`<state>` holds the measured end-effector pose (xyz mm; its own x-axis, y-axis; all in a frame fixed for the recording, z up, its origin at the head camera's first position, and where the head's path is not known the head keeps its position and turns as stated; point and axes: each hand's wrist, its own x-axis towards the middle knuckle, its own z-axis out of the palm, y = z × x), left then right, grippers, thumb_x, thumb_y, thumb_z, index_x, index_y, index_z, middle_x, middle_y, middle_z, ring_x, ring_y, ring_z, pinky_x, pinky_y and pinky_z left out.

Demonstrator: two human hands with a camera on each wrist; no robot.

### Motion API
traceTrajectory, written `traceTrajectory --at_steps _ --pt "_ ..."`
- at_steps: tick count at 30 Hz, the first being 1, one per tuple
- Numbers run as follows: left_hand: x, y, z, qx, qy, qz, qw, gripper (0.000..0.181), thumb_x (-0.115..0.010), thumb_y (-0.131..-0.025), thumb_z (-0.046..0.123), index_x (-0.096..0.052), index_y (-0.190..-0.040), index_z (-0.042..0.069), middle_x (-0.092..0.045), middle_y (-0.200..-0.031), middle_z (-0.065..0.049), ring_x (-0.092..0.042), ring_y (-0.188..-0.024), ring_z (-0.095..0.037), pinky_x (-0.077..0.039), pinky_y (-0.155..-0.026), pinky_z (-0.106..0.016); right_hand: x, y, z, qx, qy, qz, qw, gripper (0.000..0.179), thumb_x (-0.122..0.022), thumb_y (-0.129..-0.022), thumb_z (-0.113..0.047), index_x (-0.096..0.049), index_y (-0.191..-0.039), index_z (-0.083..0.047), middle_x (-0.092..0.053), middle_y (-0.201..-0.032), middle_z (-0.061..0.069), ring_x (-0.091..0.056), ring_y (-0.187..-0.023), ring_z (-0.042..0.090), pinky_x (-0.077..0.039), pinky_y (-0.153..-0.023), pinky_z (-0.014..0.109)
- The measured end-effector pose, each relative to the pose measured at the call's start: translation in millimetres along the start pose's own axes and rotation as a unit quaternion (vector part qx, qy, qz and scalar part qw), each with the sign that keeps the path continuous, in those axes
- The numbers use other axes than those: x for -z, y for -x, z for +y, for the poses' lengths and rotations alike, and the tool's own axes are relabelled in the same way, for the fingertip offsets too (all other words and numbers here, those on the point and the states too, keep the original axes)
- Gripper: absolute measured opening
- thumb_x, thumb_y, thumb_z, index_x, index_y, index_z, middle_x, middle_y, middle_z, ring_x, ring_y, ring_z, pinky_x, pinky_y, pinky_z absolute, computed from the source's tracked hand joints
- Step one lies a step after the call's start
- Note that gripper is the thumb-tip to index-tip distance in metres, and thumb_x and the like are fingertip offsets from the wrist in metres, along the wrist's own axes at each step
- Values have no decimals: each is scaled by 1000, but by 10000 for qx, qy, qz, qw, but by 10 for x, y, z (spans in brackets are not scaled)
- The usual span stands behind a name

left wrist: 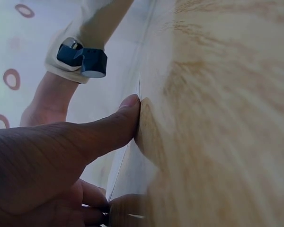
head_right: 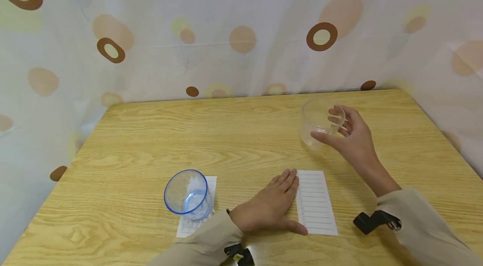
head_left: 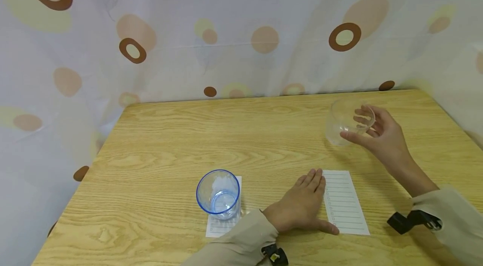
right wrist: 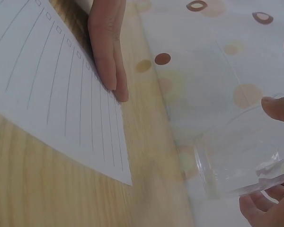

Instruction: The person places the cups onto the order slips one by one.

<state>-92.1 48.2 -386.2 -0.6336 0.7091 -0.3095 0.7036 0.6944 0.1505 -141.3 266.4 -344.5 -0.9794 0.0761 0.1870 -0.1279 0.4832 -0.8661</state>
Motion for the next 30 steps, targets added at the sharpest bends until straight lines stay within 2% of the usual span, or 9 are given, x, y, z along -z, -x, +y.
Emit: traceTrajectory --at_steps 7,18,23,30 --pt "2 -2 1 -17 -47 -22 10000 111 -49 -79 78 -11 -155 7 2 -162 -7 3 -147 -18 -7 -118 -26 10 89 -15 -5 -6 -50 10000 77 -75 -86 -16 -32 -149 -18 -45 -139 -1 -47 -120 1 -37 -95 6" --pt "-1 3 -16 25 66 27 10000 111 -50 -79 77 -11 -155 7 1 -162 -7 3 -147 -17 -7 -118 -26 19 241 -37 142 -4 -49 9999 75 -75 -85 -11 -34 -148 -20 -50 -131 -11 -48 -116 -1 -36 -93 4" --pt "-9 -6 -14 3 69 51 10000 110 -50 -79 78 -12 -155 7 1 -162 -6 2 -147 -17 -6 -118 -26 15 340 -22 194 85 -31 9998 79 -76 -83 -9 -33 -149 -18 -50 -132 -11 -48 -116 -5 -35 -92 3" --pt "-19 -3 -14 -50 33 109 9999 112 -51 -78 77 -11 -155 6 0 -161 -8 2 -147 -18 -7 -118 -27 9 475 -24 312 -12 -33 9995 79 -76 -82 -2 -34 -147 -15 -51 -134 -8 -49 -116 -3 -35 -95 6"
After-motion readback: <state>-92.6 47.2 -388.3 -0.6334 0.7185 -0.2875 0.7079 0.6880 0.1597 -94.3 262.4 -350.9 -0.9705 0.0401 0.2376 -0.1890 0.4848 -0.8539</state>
